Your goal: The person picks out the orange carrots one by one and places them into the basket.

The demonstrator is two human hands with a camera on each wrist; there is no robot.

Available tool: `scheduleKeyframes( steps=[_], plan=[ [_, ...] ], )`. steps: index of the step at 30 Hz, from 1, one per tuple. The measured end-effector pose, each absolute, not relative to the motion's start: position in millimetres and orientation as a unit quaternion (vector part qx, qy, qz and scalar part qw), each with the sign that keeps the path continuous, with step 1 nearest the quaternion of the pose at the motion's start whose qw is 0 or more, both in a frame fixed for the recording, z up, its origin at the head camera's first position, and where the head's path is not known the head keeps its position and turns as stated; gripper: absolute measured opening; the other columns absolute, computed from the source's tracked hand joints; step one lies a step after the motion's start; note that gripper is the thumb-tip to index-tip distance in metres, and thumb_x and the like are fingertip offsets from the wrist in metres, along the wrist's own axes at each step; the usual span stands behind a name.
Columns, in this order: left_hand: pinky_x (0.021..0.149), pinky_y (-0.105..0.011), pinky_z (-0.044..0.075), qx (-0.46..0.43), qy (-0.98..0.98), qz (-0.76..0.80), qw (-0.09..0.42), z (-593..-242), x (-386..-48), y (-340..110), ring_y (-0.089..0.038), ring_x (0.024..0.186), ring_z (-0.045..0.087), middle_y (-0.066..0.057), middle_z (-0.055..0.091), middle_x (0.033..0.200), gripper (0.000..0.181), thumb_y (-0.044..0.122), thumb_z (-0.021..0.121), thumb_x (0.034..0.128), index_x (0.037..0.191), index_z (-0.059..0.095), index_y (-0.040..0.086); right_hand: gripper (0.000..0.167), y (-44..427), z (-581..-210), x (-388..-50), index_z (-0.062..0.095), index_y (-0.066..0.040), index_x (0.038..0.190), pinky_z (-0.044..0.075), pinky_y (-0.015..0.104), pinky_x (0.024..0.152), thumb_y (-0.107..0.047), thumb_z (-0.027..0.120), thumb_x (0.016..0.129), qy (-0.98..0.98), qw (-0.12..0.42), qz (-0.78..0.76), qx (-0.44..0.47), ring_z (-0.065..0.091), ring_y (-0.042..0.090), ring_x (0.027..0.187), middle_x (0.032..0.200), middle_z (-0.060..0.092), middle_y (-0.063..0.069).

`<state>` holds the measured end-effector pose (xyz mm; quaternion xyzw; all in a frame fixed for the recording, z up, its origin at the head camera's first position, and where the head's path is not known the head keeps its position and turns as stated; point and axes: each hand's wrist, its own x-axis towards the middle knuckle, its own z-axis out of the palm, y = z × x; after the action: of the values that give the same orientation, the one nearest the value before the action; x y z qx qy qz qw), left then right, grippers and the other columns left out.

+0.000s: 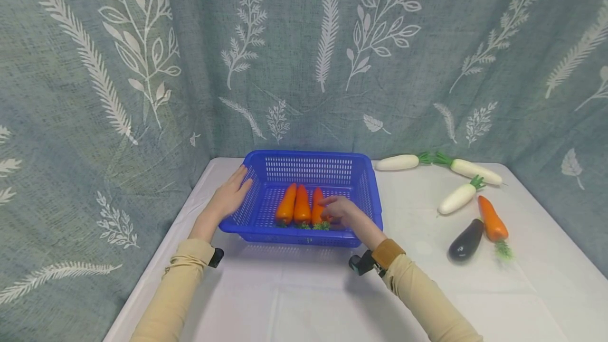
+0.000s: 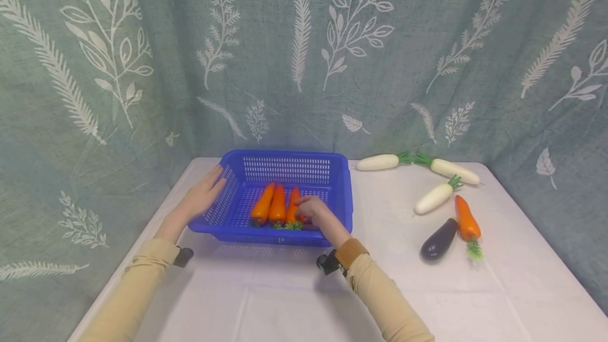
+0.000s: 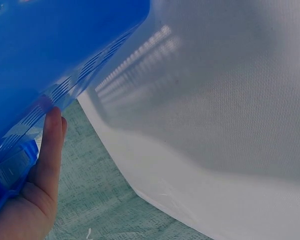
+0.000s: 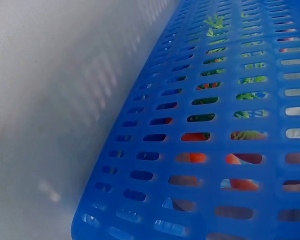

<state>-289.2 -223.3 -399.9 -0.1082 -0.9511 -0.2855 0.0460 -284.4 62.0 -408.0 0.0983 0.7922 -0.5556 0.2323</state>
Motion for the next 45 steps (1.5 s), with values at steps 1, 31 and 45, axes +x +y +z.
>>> scheduleKeyframes(
  steps=[1, 31, 45],
  plan=[
    [0.115, -0.059, 0.016, -0.110, -0.951, -0.286, 0.048, -400.1, -289.2, -223.3, -0.043, 0.143, 0.018, -0.026, 0.017, 0.158, 0.056, 0.025, 0.029, 0.1072, 0.150, 0.022, -0.010, 0.040, 62.0, -408.1, -284.6, 0.062, -0.002, 0.127, 0.051, 0.026, 0.063, 0.008, 0.059, 0.088, 0.792, 0.233, -0.556, 0.097, 0.046, 0.014, 0.064, 0.094, 0.060, 0.009],
    [0.116, -0.056, 0.015, -0.109, -0.951, -0.286, 0.044, -399.2, -288.4, -223.0, -0.042, 0.144, 0.017, -0.025, 0.016, 0.158, 0.057, 0.028, 0.028, 0.1077, 0.150, 0.021, -0.010, 0.047, 61.8, -406.1, -282.4, 0.060, 0.003, 0.126, 0.056, 0.035, 0.078, 0.017, 0.052, 0.081, 0.778, 0.185, -0.588, 0.118, 0.055, 0.021, 0.076, 0.088, 0.057, 0.013],
    [0.114, -0.062, 0.015, -0.108, -0.951, -0.287, 0.043, -400.1, -288.9, -223.4, -0.043, 0.144, 0.017, -0.024, 0.016, 0.158, 0.059, 0.032, 0.026, 0.1077, 0.151, 0.021, -0.008, 0.045, 62.1, -408.7, -284.3, 0.059, 0.004, 0.127, 0.052, 0.040, 0.085, 0.009, 0.056, 0.082, 0.766, 0.149, -0.612, 0.129, 0.055, 0.027, 0.092, 0.113, 0.059, 0.018]
  ],
)
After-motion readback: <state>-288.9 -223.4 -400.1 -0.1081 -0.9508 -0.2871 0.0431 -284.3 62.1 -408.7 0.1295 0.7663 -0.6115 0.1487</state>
